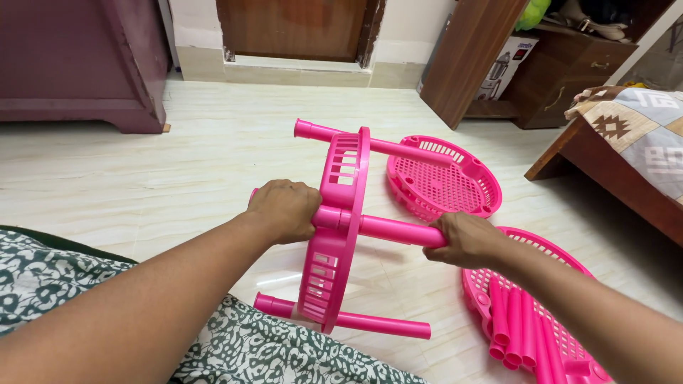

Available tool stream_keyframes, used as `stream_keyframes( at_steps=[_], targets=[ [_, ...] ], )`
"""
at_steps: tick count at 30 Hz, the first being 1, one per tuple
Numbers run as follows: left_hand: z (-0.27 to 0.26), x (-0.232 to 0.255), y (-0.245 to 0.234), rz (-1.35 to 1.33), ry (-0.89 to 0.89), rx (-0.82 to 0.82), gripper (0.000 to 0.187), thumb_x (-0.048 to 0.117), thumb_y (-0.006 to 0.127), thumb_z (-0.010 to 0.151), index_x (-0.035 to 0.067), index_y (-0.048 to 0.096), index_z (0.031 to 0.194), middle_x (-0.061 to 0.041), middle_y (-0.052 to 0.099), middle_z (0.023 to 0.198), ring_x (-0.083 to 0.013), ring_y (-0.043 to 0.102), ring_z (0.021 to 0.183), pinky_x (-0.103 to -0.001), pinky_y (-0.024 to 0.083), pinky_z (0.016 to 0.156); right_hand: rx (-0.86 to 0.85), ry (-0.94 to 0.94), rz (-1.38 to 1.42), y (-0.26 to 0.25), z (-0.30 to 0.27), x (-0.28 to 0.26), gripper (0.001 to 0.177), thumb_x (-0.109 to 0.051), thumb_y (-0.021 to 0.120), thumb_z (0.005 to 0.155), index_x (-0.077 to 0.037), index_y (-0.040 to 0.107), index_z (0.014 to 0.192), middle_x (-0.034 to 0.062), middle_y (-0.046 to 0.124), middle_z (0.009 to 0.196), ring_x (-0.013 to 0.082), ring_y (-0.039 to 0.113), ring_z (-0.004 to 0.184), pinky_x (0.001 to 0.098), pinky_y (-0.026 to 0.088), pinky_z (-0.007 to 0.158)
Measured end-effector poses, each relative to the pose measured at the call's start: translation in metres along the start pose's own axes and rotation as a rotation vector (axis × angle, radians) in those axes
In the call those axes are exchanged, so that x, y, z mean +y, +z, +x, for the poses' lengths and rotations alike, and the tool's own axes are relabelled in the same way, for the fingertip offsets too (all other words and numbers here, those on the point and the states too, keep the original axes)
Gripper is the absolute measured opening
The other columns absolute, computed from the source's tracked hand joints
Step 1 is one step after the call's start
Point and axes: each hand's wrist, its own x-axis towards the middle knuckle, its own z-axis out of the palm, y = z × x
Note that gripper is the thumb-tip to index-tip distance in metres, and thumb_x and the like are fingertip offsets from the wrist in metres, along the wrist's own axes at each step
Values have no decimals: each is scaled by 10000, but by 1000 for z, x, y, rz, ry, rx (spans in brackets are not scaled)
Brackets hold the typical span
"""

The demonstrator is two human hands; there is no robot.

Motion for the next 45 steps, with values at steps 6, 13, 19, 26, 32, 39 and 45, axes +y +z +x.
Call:
stream_keyframes(
  at_steps=[6,13,19,26,32,39,45],
  targets=[
    [1,-2,4,4,19,7,219,257,718,779,109,719,941,-129,732,1018,-317,681,1030,-427,511,966,321,-58,-76,12,-17,-9,199,-303,744,772,-164,745,914,85,718,707,284,705,689,477,537,685],
    [4,-2,4,-7,27,8,218,257,728,775,106,712,931,-133,725,1018,-323,674,1031,-437,510,957,-99,-31,43,-5,6,5,256,-330,786,798,-80,752,836,70,690,660,212,687,631,426,534,631],
    [4,0,5,-1,46,10,217,256,733,772,101,713,922,-124,724,1018,-322,666,1041,-436,500,968,-142,-66,133,1,4,12,289,-309,805,794,-31,731,825,82,656,656,222,655,625,440,515,626],
    [4,1,5,-9,39,-3,225,262,740,781,107,711,942,-123,722,1027,-321,671,1039,-437,507,962,278,3,-90,16,-24,1,213,-310,746,807,-162,745,959,87,733,744,283,711,731,469,538,703],
    [5,3,6,-2,46,5,256,294,756,781,107,711,949,-123,720,1034,-321,664,1054,-435,503,971,56,21,-67,4,-22,-1,444,-554,698,842,-159,712,1045,76,707,752,248,711,736,457,549,717],
    [6,4,5,15,82,22,291,331,764,783,107,705,960,-131,719,1043,-326,663,1053,-433,491,982,-230,29,320,-13,-24,23,523,-582,511,958,-135,676,1172,95,717,989,184,669,969,396,507,884],
    [7,6,7,19,88,9,241,279,747,772,105,714,935,-120,725,1035,-322,667,1053,-431,501,971,-45,23,286,-12,-32,10,404,-424,743,867,-129,744,1143,72,772,902,213,702,872,413,533,820]
  ],
)
